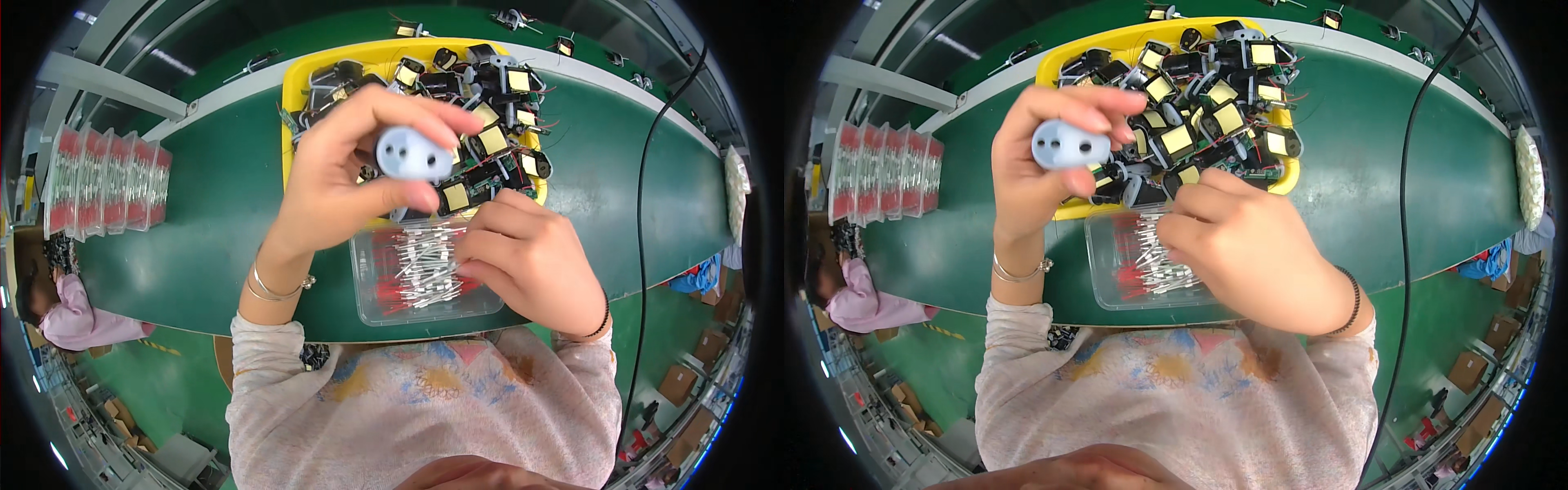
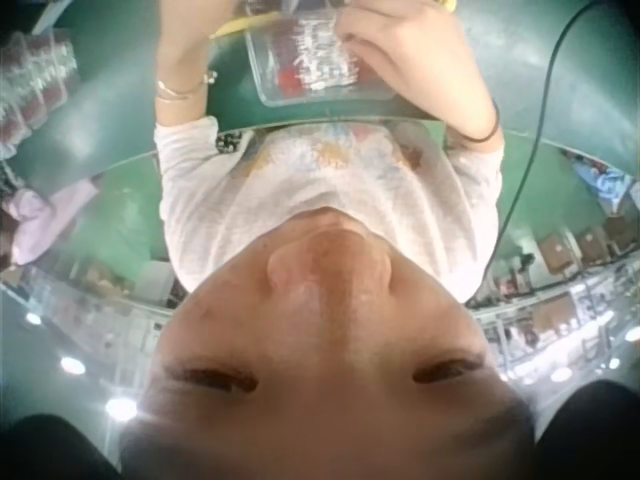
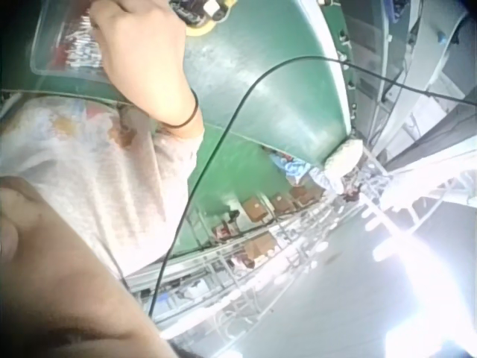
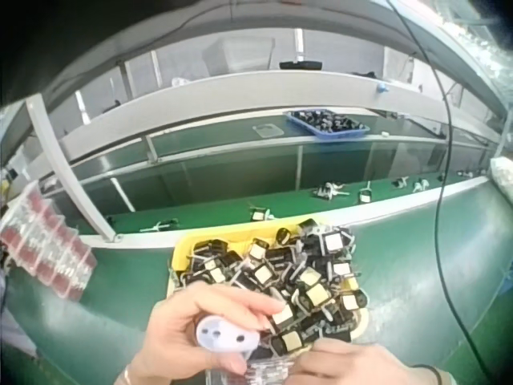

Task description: The person repeatedly picks small electronic components from a yellow bin, inserts a red wire into a hole on the component using a metal tool, and places the component back into the bin. This process is repeated continuously throughout the clip.

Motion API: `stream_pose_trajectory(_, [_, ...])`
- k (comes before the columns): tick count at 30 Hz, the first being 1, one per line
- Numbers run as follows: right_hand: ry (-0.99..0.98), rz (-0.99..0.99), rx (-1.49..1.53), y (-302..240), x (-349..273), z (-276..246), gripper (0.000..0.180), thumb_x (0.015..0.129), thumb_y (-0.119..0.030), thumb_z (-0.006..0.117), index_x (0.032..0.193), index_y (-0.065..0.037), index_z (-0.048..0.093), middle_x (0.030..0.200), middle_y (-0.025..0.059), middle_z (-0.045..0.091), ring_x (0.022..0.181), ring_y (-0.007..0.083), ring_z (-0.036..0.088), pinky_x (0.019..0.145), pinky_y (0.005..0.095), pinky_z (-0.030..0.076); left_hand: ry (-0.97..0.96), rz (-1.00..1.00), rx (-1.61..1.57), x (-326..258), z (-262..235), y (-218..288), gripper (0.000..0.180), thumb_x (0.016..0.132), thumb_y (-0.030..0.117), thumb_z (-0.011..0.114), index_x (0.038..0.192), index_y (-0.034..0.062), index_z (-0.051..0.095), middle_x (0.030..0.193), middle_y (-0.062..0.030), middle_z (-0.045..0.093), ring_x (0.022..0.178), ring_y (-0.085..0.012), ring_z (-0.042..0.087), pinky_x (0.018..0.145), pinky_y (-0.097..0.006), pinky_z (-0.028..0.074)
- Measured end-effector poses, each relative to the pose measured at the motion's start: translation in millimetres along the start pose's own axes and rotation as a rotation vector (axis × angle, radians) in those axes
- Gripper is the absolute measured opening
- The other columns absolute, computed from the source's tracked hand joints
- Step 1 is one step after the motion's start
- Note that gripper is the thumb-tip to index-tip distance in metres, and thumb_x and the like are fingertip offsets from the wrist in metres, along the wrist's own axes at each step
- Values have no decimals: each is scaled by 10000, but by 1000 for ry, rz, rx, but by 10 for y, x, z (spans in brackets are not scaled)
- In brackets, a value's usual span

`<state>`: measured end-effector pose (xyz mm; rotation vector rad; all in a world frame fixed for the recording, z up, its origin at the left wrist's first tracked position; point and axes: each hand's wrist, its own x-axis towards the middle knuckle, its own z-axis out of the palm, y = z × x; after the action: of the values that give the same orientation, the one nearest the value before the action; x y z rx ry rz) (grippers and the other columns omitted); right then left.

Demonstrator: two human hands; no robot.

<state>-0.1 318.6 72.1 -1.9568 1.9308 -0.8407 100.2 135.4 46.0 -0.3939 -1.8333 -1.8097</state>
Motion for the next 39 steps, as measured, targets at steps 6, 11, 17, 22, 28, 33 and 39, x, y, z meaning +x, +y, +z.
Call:
stream_pose_trajectory(6, [97,-64,154,111,166,-233,131,612,-16,662,725,-31,598,737,53,543,688,210,528,582,297,417,98,-290,19,7,62,234,521,785,444,608,985,-28,520,885,-177,621,890,-218,577,789,-308,455])
stream_pose_trajectory(11, [394,60,126,150,207,-275,141,607,96,605,728,25,588,736,83,530,699,176,527,612,253,405,-124,-149,271,-27,-60,169,456,785,448,583,923,15,565,1091,-220,569,1141,-297,428,964,-410,290])
stream_pose_trajectory(17, [450,95,270,159,204,-318,129,632,91,608,742,38,568,768,91,527,712,163,516,615,242,409,-179,-182,434,-35,19,218,451,659,458,679,827,41,647,972,-128,597,1058,-301,475,901,-405,336])
stream_pose_trajectory(22, [563,99,730,117,281,-249,161,645,48,636,791,42,566,821,113,531,739,163,517,639,244,427,-151,-180,393,-15,39,217,447,656,440,680,814,23,652,872,-91,595,958,-283,512,849,-376,365])
stream_pose_trajectory(28, [528,-174,732,361,310,-106,197,752,-15,590,934,24,528,844,128,533,747,180,535,612,256,459,-46,-223,149,-38,64,189,495,701,480,646,801,-4,631,858,-110,577,906,-238,520,811,-337,386])
stream_pose_trajectory(33, [1012,-176,849,319,205,-161,217,762,9,614,935,75,502,856,169,575,742,231,620,602,330,553,216,-376,-6,-63,106,195,459,724,352,683,962,-20,556,961,-134,566,909,-193,547,835,-303,412])
stream_pose_trajectory(39, [815,-232,313,70,131,-106,202,763,-69,640,877,19,497,724,143,580,651,244,574,557,338,517,235,43,418,-113,143,15,387,611,46,760,965,22,607,932,-81,650,876,-203,621,881,-364,417])
